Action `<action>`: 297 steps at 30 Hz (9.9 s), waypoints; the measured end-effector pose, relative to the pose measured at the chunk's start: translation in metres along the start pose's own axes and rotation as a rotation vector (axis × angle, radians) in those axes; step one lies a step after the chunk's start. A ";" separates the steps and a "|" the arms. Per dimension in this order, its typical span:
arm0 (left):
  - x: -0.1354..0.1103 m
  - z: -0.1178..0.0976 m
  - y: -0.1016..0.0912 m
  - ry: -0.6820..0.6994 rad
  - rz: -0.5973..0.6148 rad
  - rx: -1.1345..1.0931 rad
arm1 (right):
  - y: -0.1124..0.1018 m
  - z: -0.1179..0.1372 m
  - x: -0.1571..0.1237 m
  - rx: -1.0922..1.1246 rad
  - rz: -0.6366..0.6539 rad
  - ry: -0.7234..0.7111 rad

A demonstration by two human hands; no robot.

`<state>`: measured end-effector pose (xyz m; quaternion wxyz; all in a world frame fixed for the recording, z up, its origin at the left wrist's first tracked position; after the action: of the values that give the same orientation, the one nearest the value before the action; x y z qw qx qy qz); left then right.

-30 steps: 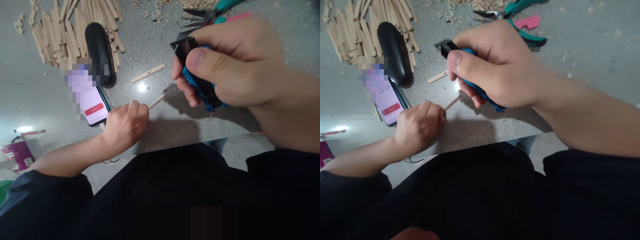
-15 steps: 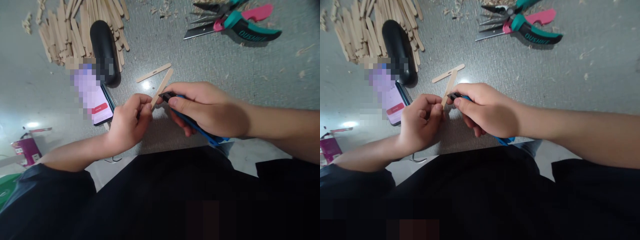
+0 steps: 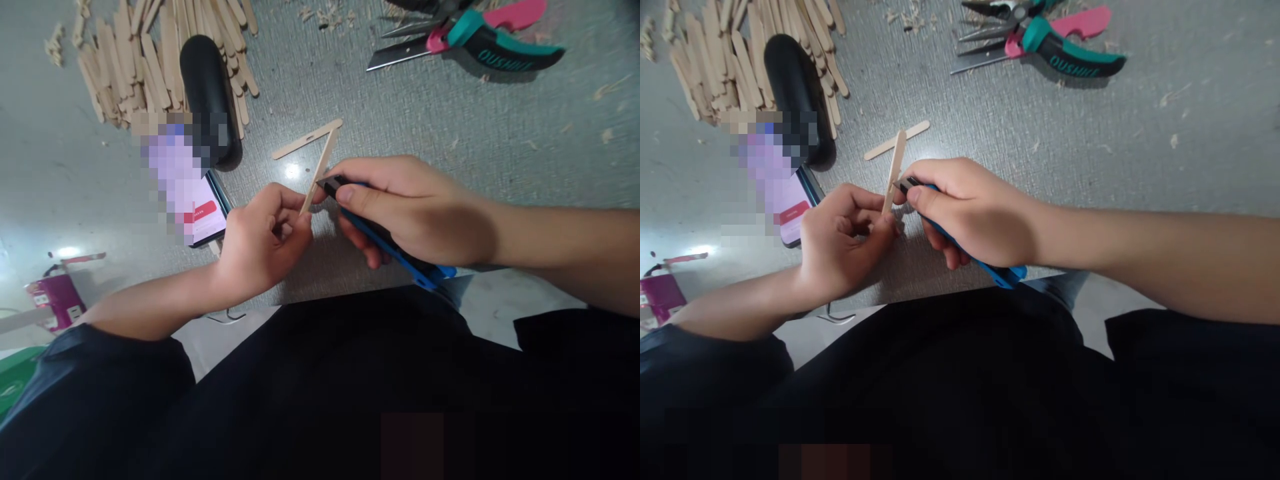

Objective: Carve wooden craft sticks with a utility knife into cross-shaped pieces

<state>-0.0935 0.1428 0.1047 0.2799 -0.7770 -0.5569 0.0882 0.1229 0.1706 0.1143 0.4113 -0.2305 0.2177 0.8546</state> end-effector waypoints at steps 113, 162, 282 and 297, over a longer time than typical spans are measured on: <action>-0.005 0.006 0.005 0.079 -0.058 -0.074 | 0.006 0.020 -0.005 -0.063 0.049 0.253; 0.007 0.007 0.006 -0.181 -0.073 -0.557 | -0.014 0.011 0.013 -0.389 0.014 -0.052; 0.010 -0.004 0.005 -0.383 -0.163 -0.665 | -0.035 0.037 0.046 -1.367 -0.708 -0.285; 0.013 -0.002 0.004 -0.373 -0.227 -0.657 | -0.074 0.030 0.018 -1.090 -0.639 -0.825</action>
<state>-0.0844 0.1527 0.1060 -0.0819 -0.7291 -0.6794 0.0135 0.1659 0.2400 0.1144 0.5151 -0.1146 -0.4848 0.6975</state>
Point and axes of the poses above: each hand's wrist, its own x-axis towards the middle knuckle, its own y-axis out of the palm, z = x × y, the point moved 2 cm from there along x, towards the middle knuckle, and after that the axes turned 11 degrees about y, right-handed, at the moved point
